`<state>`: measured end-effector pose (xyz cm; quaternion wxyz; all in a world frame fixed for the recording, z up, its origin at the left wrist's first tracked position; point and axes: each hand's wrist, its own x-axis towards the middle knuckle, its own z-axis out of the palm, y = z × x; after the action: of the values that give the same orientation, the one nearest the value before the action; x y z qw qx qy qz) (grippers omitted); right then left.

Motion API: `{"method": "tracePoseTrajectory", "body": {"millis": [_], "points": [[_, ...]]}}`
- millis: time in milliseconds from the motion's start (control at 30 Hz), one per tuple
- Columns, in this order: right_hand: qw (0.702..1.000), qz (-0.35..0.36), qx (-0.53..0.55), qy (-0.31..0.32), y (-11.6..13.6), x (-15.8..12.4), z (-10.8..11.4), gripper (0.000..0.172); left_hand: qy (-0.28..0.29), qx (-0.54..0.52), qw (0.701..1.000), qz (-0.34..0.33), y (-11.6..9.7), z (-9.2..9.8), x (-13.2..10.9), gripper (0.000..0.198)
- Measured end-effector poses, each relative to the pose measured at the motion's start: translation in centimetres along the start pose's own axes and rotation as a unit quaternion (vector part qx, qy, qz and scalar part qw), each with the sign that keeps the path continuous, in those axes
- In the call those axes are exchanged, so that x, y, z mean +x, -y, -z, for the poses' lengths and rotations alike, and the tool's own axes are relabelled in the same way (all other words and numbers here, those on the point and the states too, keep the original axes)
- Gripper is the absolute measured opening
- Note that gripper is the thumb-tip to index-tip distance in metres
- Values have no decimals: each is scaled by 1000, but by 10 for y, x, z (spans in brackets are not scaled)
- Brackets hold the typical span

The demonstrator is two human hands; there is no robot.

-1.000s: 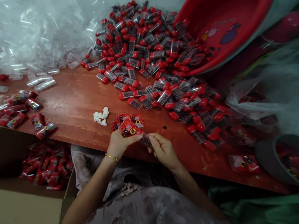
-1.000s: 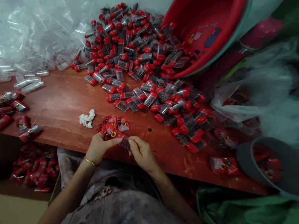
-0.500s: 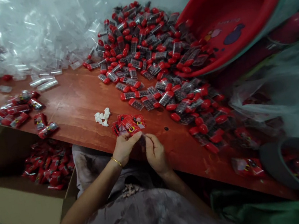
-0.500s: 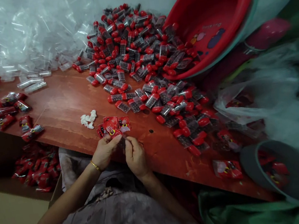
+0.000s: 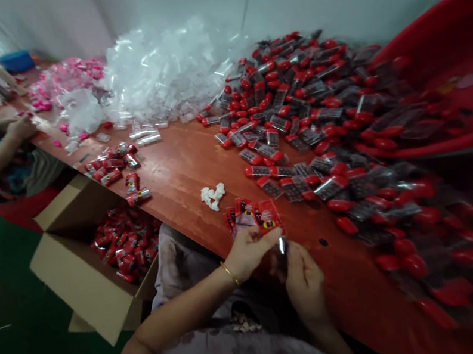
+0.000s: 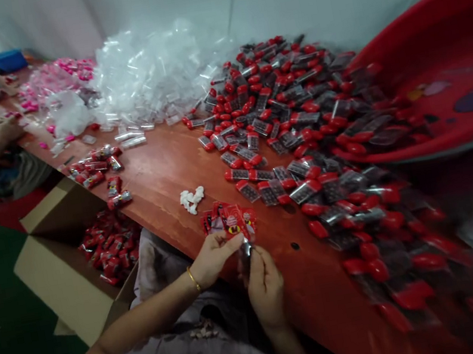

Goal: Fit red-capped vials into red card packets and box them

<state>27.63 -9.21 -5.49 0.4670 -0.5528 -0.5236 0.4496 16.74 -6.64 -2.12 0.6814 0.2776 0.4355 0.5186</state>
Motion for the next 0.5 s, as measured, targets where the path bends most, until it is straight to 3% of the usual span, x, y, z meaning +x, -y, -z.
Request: {"method": "tracePoseTrajectory", "body": {"millis": [100, 233, 300, 400, 500], "points": [[997, 16, -67, -36, -9, -1, 7, 40, -24, -7, 999, -28, 10, 0, 2, 48], [998, 23, -49, -23, -13, 1, 7, 38, 37, 37, 998, 40, 19, -1, 0, 51], [999, 24, -27, -20, -11, 1, 5, 37, 44, 64, 996, 41, 17, -3, 0, 51], [997, 48, -14, -55, -9, 1, 5, 35, 11, 87, 995, -49, 10, -3, 5, 46], [992, 86, -56, -79, -15, 4, 15, 33, 21, 143, 982, -122, 10, 0, 15, 37]]}}
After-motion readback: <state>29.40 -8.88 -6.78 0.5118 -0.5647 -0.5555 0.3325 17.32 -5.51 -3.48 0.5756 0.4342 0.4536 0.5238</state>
